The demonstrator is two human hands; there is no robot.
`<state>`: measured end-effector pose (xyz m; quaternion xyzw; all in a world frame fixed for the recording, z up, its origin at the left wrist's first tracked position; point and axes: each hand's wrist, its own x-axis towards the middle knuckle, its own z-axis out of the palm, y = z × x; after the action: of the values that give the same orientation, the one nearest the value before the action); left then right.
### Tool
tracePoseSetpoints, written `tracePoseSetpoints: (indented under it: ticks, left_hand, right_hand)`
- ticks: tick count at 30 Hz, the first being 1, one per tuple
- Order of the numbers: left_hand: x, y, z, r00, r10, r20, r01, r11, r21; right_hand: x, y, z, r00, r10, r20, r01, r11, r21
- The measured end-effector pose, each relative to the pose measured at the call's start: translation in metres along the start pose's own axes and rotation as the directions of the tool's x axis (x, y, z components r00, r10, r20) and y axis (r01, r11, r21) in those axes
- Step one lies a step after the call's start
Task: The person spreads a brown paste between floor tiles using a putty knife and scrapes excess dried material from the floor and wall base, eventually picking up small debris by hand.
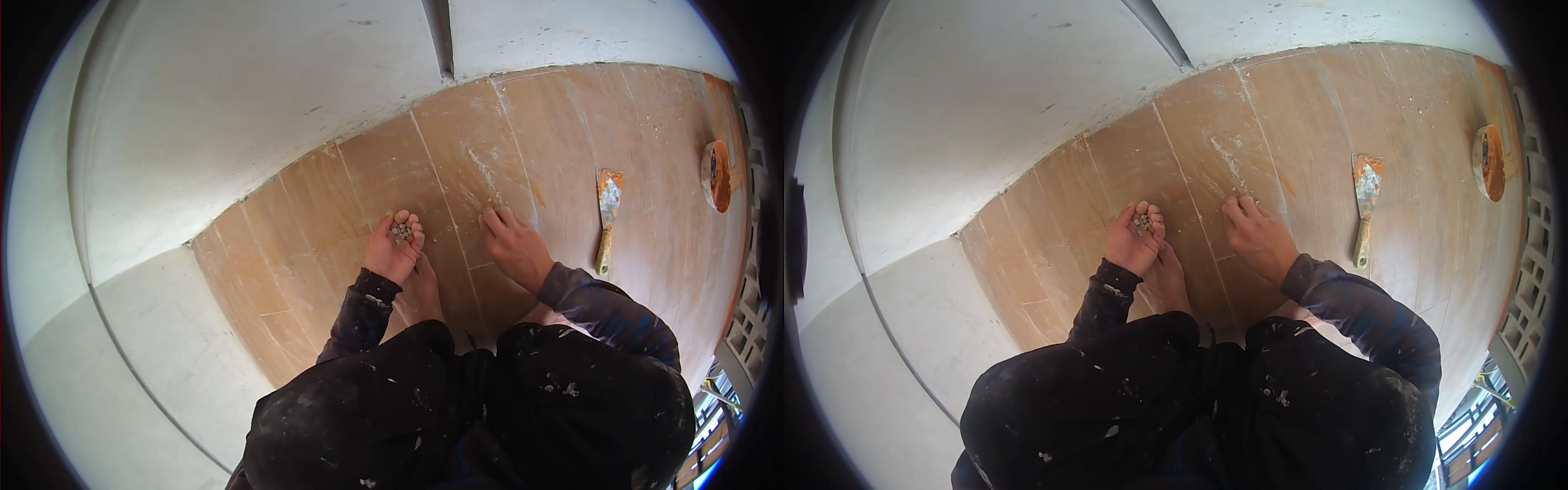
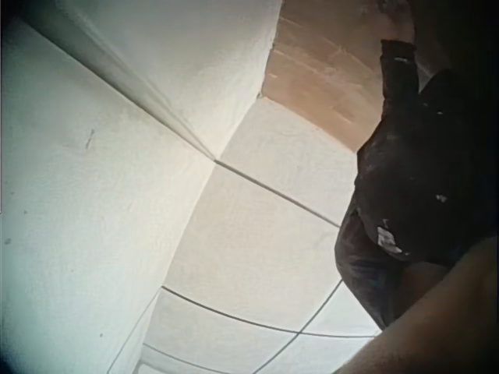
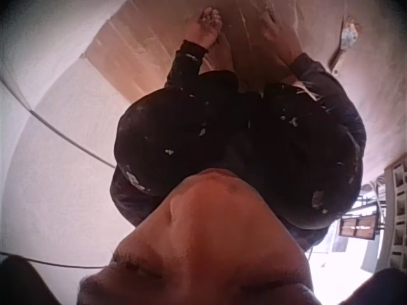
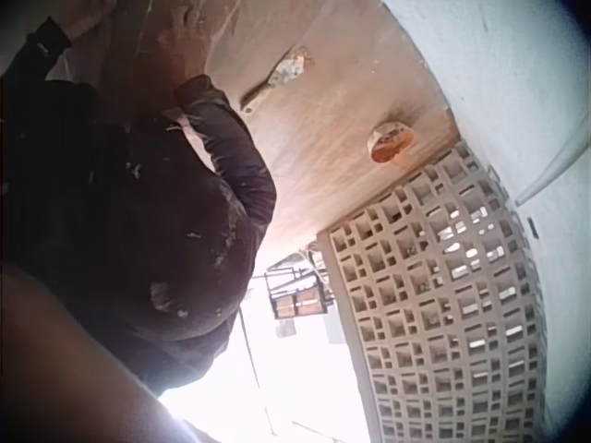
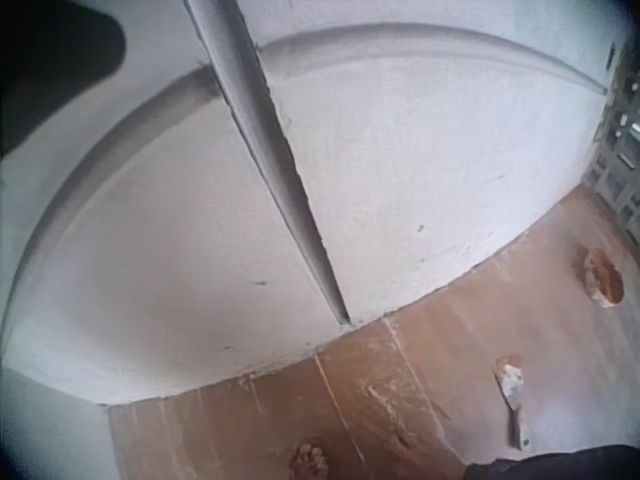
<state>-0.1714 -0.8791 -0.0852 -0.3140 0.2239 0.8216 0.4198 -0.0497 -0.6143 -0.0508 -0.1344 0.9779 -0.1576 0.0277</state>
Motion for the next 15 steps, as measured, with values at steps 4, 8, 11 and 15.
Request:
tracePoseSetpoints:
  ticks: [4,8,11,15]
  left_hand:
    - [0.002,-0.009,0.004,0.999,-0.016,-0.039,0.019,0.998,0.067]
    - [0.008,-0.033,0.028,0.993,-0.014,-0.113,0.045,0.961,0.272]
    - [0.011,-0.05,0.035,0.992,-0.026,-0.124,0.065,0.943,0.327]
    - [0.022,-0.053,0.027,0.972,-0.18,0.152,0.173,0.983,0.058]
  right_hand:
    - [-0.005,0.002,-0.001,0.993,0.043,0.109,-0.053,0.994,0.095]
    - [0.001,0.009,-0.003,0.984,0.172,0.042,-0.176,0.933,0.315]
    - [0.02,-0.021,-0.015,0.974,0.207,-0.092,-0.11,0.787,0.607]
    - [0.034,-0.051,-0.018,0.95,-0.007,-0.312,0.183,0.822,0.539]
